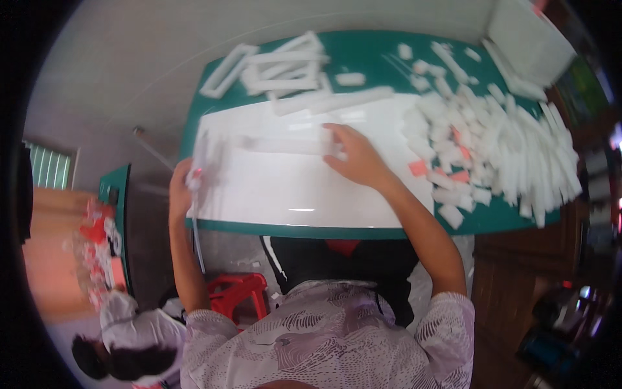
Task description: The person assembles foam pieces by applying glue with a glue gun, attaches the foam strips together by hand on a board, and selects additional foam pieces from a pile.
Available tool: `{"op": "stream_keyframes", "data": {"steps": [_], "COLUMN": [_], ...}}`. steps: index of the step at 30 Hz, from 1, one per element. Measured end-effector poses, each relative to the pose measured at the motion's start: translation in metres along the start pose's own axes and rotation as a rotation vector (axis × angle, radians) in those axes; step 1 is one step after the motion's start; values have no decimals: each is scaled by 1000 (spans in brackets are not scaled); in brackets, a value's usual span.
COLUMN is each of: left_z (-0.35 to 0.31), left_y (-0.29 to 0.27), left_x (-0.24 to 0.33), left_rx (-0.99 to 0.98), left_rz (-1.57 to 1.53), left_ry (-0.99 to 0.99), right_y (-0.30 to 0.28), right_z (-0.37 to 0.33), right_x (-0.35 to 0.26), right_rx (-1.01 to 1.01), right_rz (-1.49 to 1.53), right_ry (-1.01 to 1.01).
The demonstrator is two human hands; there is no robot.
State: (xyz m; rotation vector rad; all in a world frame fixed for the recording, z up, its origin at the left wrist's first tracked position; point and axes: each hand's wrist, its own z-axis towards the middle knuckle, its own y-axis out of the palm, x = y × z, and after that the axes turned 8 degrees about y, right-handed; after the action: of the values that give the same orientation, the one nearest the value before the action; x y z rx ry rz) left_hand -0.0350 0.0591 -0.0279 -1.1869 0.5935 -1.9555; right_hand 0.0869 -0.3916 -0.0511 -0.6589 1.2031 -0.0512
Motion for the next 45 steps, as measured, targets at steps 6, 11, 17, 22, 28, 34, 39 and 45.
{"op": "stream_keyframes", "data": {"steps": [6,11,17,22,28,34,39,45], "left_z": [12,9,-3,-6,-4,3,32,100], "left_y": [-6,-4,-12,-15,-25,-28,-11,45], "left_x": [-33,-32,-41,-42,-43,-24,22,101], "left_rx": [-35,18,72,-14,-166,-132,304,322], "left_rz": [-1,14,184,112,-23,-29,6,-257], "left_ry": [-67,-115,-165,-193,-215,-266,34,264], "right_y": [-2,-1,-1,-1,2,0,2,5], "right_z": [0,3,3,3,6,3,3,7], "right_x": [-9,-10,-12,-11,-7,-9,-1,8], "right_rx": [-65,-4,5,-8,24,8,21,140], "right_rz": [-88,-83,-83,-83,-87,-57,32,67], "right_ry": [122,200,225,226,129,168,160,260]}}
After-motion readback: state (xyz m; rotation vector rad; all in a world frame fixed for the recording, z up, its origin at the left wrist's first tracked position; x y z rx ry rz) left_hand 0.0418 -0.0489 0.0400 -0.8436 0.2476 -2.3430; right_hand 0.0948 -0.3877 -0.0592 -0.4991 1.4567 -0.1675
